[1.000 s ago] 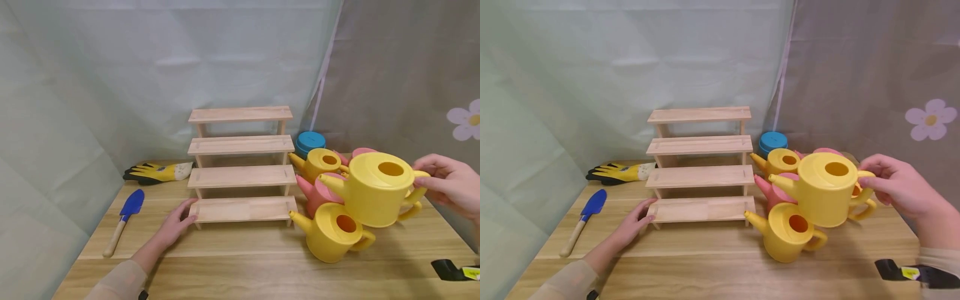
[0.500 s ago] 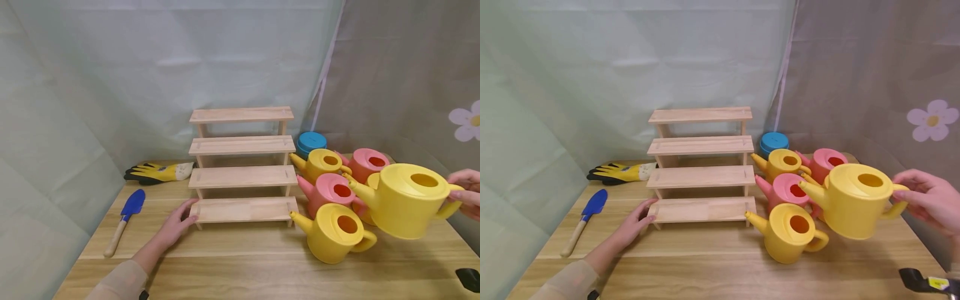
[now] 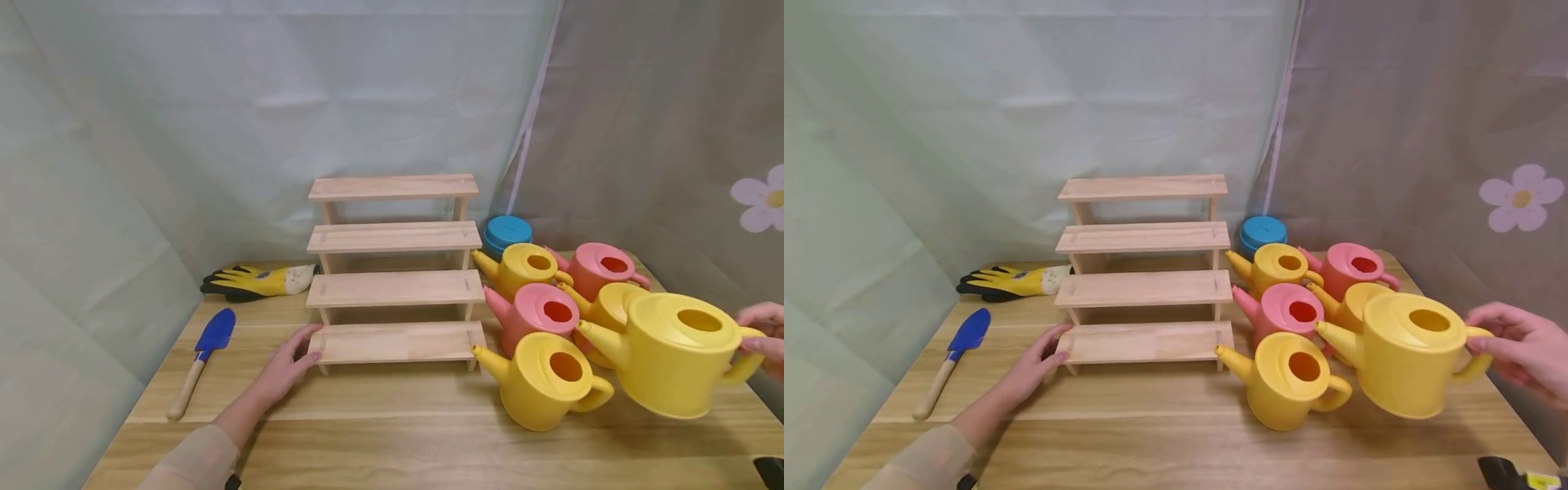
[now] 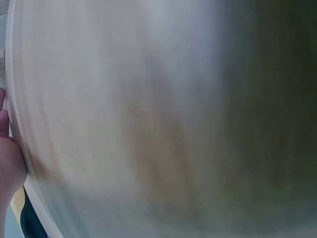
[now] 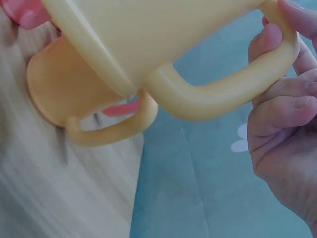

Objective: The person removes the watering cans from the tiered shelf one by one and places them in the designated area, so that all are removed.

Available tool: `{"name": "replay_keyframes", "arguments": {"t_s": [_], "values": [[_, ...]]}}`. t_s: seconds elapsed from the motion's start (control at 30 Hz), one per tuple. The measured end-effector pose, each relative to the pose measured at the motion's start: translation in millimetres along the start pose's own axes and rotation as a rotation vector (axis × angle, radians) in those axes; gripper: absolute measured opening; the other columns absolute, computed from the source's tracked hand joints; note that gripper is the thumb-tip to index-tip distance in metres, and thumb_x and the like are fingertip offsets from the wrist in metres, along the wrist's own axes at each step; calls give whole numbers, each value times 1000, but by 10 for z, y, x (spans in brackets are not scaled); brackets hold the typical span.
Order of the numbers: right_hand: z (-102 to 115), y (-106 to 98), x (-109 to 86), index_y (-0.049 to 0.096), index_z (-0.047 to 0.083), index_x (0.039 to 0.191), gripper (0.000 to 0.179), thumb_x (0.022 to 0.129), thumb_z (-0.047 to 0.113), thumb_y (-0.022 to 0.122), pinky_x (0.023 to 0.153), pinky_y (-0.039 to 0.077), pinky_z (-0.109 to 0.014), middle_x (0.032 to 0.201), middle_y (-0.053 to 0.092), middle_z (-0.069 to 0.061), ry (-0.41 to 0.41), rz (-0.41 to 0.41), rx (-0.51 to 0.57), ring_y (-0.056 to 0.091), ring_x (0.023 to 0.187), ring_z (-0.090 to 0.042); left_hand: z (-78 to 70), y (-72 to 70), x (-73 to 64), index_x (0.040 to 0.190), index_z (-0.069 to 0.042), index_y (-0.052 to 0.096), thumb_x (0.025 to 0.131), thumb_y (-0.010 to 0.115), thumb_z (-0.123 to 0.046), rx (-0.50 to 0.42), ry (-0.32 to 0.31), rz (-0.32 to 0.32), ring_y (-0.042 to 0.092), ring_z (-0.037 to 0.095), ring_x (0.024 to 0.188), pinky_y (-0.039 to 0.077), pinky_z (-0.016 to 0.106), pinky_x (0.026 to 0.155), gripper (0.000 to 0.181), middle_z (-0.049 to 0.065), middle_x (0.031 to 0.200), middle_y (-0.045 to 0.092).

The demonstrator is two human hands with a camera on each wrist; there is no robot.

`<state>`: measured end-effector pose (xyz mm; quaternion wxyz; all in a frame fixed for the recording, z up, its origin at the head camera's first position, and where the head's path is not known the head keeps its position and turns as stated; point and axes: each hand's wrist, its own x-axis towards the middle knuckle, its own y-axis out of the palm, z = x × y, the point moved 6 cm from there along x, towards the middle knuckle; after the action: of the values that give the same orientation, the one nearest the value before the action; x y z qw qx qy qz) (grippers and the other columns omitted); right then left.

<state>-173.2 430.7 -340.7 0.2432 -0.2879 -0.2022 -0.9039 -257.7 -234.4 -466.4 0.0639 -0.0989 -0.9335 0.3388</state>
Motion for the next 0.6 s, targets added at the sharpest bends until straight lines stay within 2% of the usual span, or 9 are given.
{"name": "replay_keyframes", "arguments": {"t_s": [0.1, 0.23, 0.37, 0.4, 0.47, 0.5, 0.53, 0.6], "values": [[-32, -21, -77, 56, -16, 101, 36, 83, -31, 29, 62, 54, -20, 94, 68, -17, 9, -1, -10, 67, 78, -17, 2, -3, 0, 141, -20, 39, 92, 57, -37, 8, 3, -4, 54, 24, 98, 42, 45, 85, 55, 11, 108, 59], [-91, -25, -170, 54, -17, 104, 36, 84, -31, 29, 65, 55, -23, 96, 68, -19, 11, 32, 37, 68, 82, -18, 5, -14, 0, 142, -22, 38, 92, 56, -40, 28, -2, -8, 53, 29, 104, 39, 53, 89, 56, 14, 116, 57], [-138, -20, -281, 54, -18, 104, 37, 81, -32, 28, 67, 55, -24, 95, 67, -21, 4, 13, 52, 67, 83, -19, -1, -16, 8, 142, -23, 38, 92, 56, -41, 36, 1, -9, 51, 34, 109, 36, 59, 93, 56, 18, 122, 55], [-146, -23, -317, 54, -16, 105, 37, 83, -32, 29, 59, 53, -18, 94, 67, -19, 23, -9, 34, 67, 81, -17, 1, -13, 11, 142, -24, 38, 92, 56, -41, 38, 1, -8, 51, 35, 110, 35, 59, 93, 56, 18, 123, 55], [-161, -47, -393, 57, -11, 105, 38, 85, -29, 30, 39, 41, -13, 91, 68, -14, 86, -73, -22, 59, 56, -12, 10, -7, 18, 142, -24, 39, 92, 57, -41, 35, -1, -9, 51, 35, 111, 35, 59, 94, 56, 18, 123, 55], [-174, -63, -433, 58, -9, 106, 37, 87, -27, 31, 31, 31, -14, 91, 69, -12, 123, -88, -33, 49, 46, -11, 12, -5, 17, 142, -24, 39, 92, 57, -41, 34, -2, -8, 51, 35, 111, 35, 59, 94, 56, 18, 123, 55], [-185, -79, -468, 58, -7, 107, 38, 88, -26, 31, 26, 21, -16, 91, 69, -11, 162, -97, -44, 38, 38, -12, 13, -4, 17, 141, -24, 39, 92, 57, -40, 32, 1, -8, 52, 33, 110, 36, 58, 94, 55, 17, 121, 56], [-205, -102, -528, 58, -2, 109, 40, 90, -24, 30, 24, 3, -25, 89, 70, -7, 233, -108, -74, 16, 34, -16, 16, -2, 15, 141, -24, 40, 92, 57, -39, 29, 6, -10, 53, 31, 107, 37, 55, 92, 54, 16, 118, 58]]}}
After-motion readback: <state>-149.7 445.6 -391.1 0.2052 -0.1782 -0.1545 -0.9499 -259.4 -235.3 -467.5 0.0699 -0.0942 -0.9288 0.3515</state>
